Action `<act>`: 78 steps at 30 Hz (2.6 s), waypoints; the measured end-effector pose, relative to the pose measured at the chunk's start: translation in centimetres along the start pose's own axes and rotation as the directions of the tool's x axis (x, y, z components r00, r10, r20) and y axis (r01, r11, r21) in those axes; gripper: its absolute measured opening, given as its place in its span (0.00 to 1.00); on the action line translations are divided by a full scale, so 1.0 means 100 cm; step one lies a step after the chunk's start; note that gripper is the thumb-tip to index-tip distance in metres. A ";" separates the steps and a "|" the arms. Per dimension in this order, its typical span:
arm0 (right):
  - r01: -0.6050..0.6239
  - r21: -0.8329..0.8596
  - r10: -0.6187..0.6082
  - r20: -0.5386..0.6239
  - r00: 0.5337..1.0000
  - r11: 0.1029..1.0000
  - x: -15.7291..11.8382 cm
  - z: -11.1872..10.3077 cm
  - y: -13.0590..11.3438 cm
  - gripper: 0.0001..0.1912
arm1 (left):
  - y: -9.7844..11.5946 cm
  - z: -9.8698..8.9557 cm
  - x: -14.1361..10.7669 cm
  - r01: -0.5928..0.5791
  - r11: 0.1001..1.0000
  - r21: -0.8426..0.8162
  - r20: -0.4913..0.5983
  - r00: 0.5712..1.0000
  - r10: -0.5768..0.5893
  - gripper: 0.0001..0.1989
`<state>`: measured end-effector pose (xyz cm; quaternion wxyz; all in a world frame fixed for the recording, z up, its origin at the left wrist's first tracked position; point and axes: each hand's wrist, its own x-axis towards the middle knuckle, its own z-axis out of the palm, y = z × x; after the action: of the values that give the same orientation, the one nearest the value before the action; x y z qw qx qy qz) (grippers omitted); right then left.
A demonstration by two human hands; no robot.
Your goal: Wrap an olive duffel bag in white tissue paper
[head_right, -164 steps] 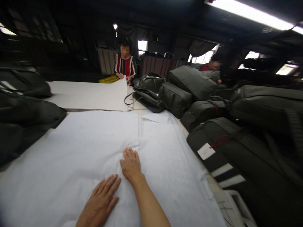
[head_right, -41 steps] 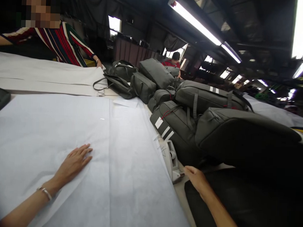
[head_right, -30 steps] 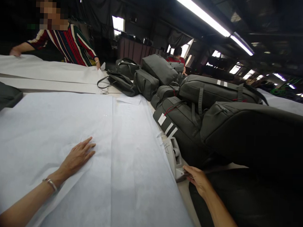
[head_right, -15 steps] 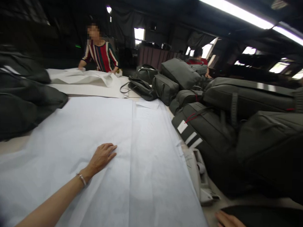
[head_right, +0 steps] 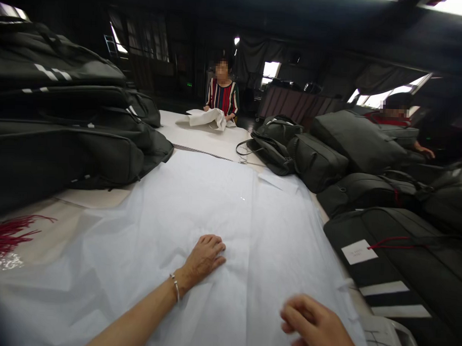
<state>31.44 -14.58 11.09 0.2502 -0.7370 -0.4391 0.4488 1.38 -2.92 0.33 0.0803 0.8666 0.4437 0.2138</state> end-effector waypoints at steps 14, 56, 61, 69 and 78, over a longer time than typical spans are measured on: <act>-0.023 -0.402 0.163 0.318 0.934 0.915 0.172 0.136 -0.100 0.16 | -0.003 0.012 0.000 0.036 0.999 -0.030 -0.024 0.999 -0.036 0.15; 0.510 -0.763 -0.623 0.184 0.760 0.397 0.054 0.186 0.009 0.29 | 0.022 -0.099 -0.256 -0.151 0.986 -0.076 0.443 0.881 0.168 0.52; 0.526 -0.758 -0.664 0.168 0.729 0.386 0.058 0.188 0.015 0.29 | 0.022 -0.105 -0.297 -0.188 0.982 0.028 0.434 0.887 0.158 0.49; 0.477 -0.733 -0.670 0.038 0.741 0.486 0.043 0.178 0.001 0.31 | 0.034 -0.103 -0.297 -0.152 0.986 0.067 0.361 0.925 0.118 0.49; 0.542 -0.826 -0.841 0.181 0.511 0.152 -0.157 0.206 0.106 0.32 | 0.034 -0.110 -0.312 -0.033 0.986 -0.164 0.368 0.925 0.092 0.26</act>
<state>14.48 -34.02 0.22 0.1321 -0.5285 -0.8320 -0.1047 -17.06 -30.58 1.97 0.2235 0.8963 0.3744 0.0806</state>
